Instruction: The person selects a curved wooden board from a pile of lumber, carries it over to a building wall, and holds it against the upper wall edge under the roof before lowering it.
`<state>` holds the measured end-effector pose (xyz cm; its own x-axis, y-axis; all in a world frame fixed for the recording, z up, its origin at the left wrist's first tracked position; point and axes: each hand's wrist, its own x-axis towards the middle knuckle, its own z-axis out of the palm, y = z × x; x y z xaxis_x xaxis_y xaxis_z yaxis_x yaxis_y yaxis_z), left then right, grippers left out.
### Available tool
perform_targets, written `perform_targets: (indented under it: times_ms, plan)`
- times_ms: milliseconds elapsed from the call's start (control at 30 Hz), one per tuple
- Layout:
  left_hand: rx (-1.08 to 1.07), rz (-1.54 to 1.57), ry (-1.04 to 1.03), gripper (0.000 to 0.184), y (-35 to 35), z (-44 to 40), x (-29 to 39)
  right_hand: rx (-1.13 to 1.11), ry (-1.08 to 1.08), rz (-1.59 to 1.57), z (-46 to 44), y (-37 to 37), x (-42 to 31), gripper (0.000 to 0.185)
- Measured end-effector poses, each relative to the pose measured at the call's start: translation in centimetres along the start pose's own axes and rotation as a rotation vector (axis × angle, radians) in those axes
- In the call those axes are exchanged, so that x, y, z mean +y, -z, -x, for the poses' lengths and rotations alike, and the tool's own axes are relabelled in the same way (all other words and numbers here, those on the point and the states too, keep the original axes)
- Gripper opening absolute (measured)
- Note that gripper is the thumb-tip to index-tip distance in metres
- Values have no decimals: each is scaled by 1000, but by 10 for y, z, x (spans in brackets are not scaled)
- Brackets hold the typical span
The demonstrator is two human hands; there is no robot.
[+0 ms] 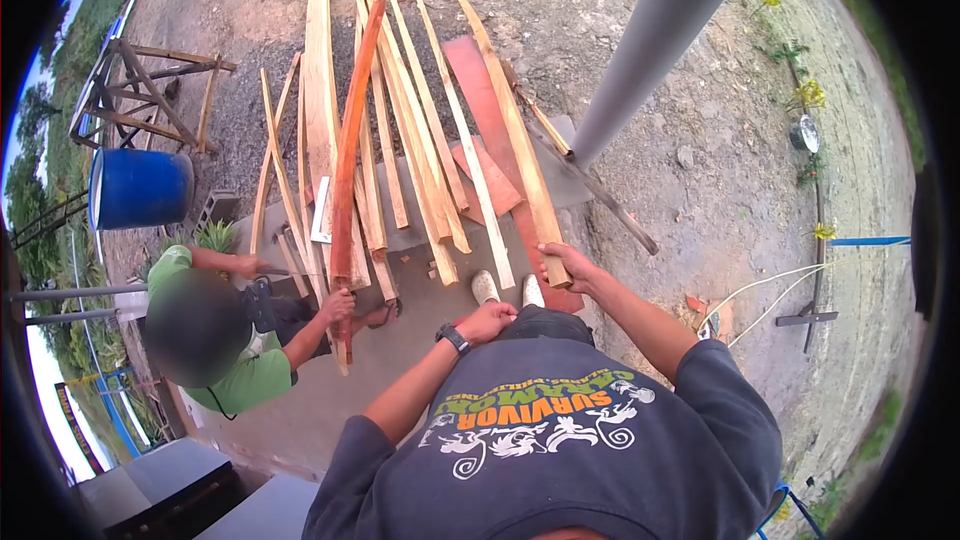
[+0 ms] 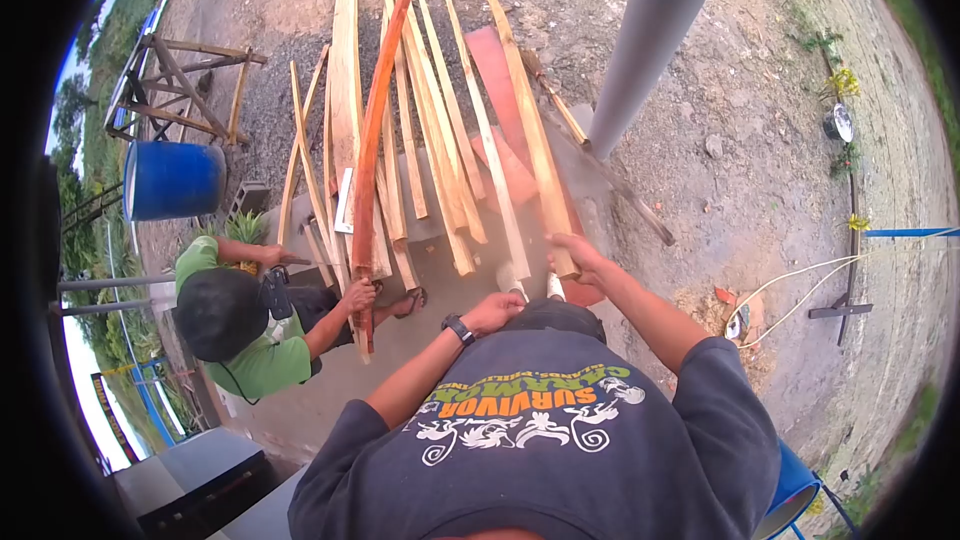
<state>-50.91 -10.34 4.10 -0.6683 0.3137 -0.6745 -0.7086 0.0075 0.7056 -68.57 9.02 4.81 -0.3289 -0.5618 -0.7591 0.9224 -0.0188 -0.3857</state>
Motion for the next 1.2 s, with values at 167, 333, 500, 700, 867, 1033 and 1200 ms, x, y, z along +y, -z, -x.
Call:
perform_targets:
  times_ms: [167,333,500,700,867,1033,1200]
  plan:
    - [-51,74,4,12,-12,-8,13,-14,9,18,3,1,-5,30]
    - [-79,120,-4,13,-20,-29,5,7,37,-2,0,4,-2,25]
    - [-101,70,-7,12,-26,-34,16,17,21,6,0,4,-2,30]
    - [-194,153,35,8,-34,-56,6,41,31,9,-4,3,1,31]
    - [-165,5,-23,12,-47,-62,17,56,-7,19,-8,5,5,30]
    - [-251,-279,-180,14,-58,-81,27,-10,-20,-41,-12,3,8,33]
    - [-343,-352,-212,13,-66,-91,30,-32,-20,-48,-17,4,8,35]
